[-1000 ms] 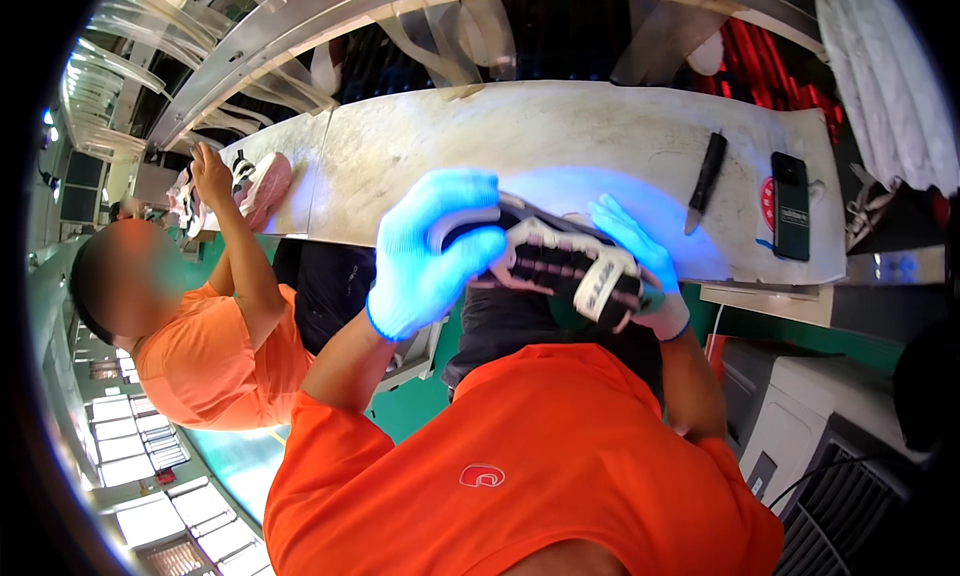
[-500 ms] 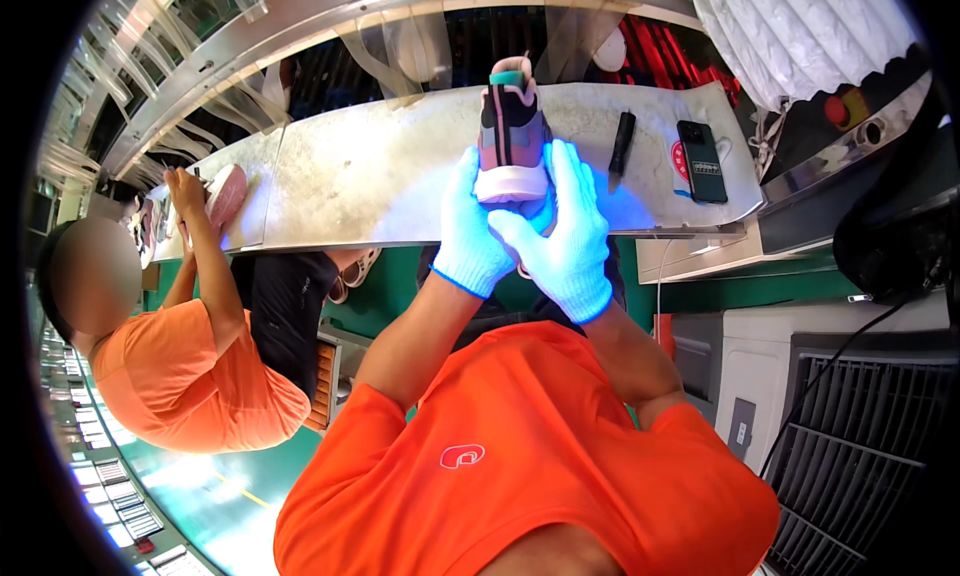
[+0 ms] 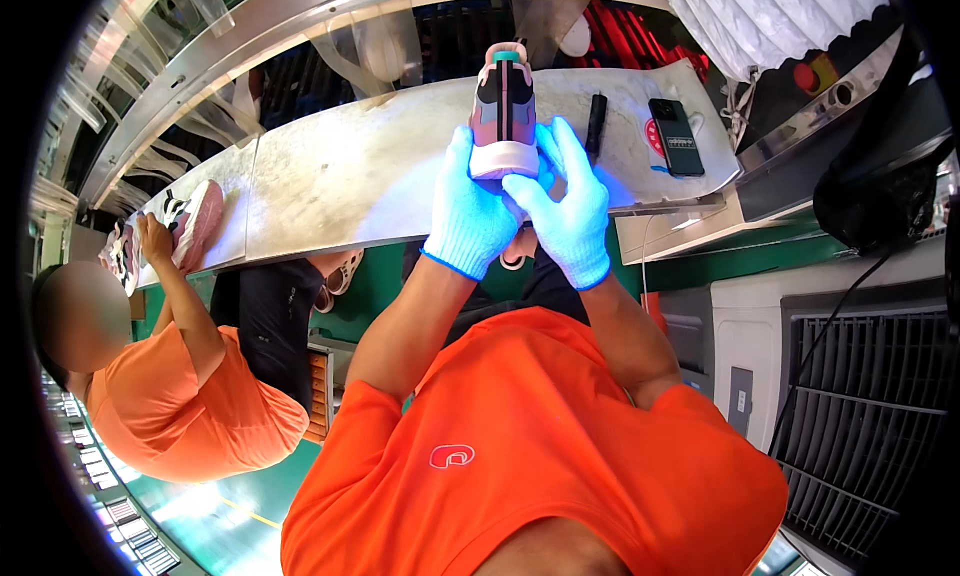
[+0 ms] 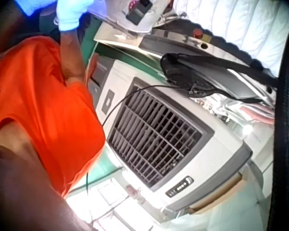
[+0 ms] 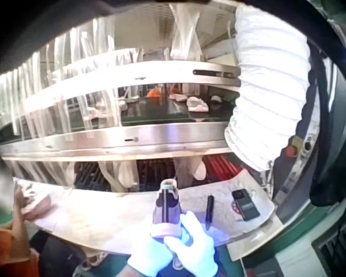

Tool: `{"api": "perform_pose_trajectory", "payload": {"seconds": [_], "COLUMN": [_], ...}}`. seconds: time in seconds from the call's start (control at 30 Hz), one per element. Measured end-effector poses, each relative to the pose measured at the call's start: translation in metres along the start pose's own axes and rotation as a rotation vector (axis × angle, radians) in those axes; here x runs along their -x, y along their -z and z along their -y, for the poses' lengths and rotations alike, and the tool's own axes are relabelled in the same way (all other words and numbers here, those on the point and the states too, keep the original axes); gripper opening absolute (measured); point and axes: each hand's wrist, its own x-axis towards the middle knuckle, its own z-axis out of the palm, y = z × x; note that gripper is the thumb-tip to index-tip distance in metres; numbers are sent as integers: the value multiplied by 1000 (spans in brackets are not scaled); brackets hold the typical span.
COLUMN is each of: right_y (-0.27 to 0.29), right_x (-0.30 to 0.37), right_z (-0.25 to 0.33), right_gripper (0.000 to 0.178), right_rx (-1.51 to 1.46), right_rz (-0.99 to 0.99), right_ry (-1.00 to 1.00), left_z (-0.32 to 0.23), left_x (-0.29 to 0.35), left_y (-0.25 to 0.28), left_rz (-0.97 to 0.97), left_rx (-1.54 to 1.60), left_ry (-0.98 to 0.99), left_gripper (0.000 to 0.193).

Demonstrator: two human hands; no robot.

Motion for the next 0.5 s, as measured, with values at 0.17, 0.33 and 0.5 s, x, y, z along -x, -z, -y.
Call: {"api": "perform_pose_trajectory", "payload": {"seconds": [0.17, 0.33, 0.5], "right_y": [7, 8, 8], "right_x": [-1, 0, 1], "right_z": [-1, -5, -6], "right_gripper": [98, 97, 95], "right_rx": [27, 64, 59], "right_rz": [0, 0, -8], "right_ry": [-17, 6, 15], "left_z": [5, 7, 7], "left_x": [-4, -1, -1], "left_y": [4, 6, 5], "left_rz": [33, 39, 30], "left_rx": [27, 27, 11], "left_ry": [1, 4, -13], "left_gripper": [61, 62, 62]}}
